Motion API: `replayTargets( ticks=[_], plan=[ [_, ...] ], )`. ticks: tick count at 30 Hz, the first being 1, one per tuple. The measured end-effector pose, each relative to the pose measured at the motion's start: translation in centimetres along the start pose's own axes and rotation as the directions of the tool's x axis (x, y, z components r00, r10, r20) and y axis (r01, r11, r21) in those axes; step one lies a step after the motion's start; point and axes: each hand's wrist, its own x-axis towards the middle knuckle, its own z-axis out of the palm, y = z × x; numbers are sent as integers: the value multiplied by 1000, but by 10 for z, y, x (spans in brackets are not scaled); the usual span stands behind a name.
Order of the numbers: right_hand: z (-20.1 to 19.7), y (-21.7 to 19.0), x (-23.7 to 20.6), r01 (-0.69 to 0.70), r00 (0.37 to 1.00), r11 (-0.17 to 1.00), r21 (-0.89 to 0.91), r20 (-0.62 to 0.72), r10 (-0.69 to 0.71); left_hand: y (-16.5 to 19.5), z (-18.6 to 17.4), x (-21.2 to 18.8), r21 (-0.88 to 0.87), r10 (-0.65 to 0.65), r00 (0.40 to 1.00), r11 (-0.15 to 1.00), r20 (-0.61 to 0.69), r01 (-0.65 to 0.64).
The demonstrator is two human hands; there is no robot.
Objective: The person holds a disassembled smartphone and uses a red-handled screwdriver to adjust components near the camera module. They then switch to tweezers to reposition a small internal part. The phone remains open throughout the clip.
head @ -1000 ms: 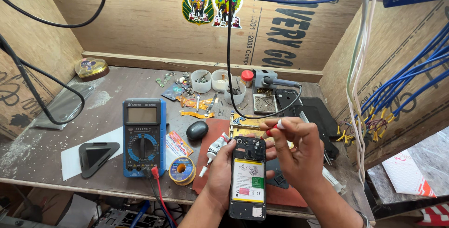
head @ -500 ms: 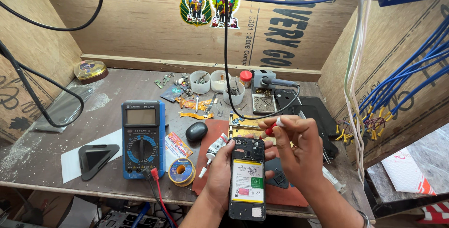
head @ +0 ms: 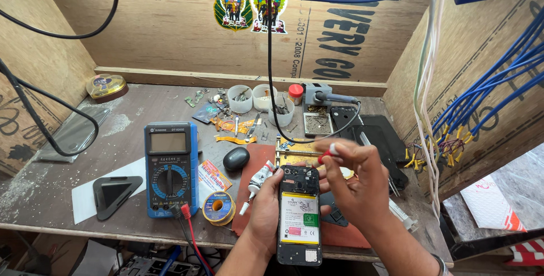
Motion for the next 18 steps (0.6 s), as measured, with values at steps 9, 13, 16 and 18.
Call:
replayTargets(
  ticks=[9, 13, 16, 18],
  plan=[
    [0, 1, -9, -43, 999, 997, 65, -28, 45, -5, -8, 0, 28, 2, 999, 1000, -35, -1],
    [0, 0, -12, 73, 992, 990, -124, -91, -84, -7, -6, -1, 40, 18, 1000, 999, -16, -17],
    [-7, -3, -14, -24, 981, 990, 138, -188, 50, -6, -2, -4, 42, 35, 999, 998, 16, -35],
    [-18, -4, -14, -115, 953, 946, 303, -234, 190, -3, 1, -6, 53, 69, 998, 996, -3, -69]
  ],
)
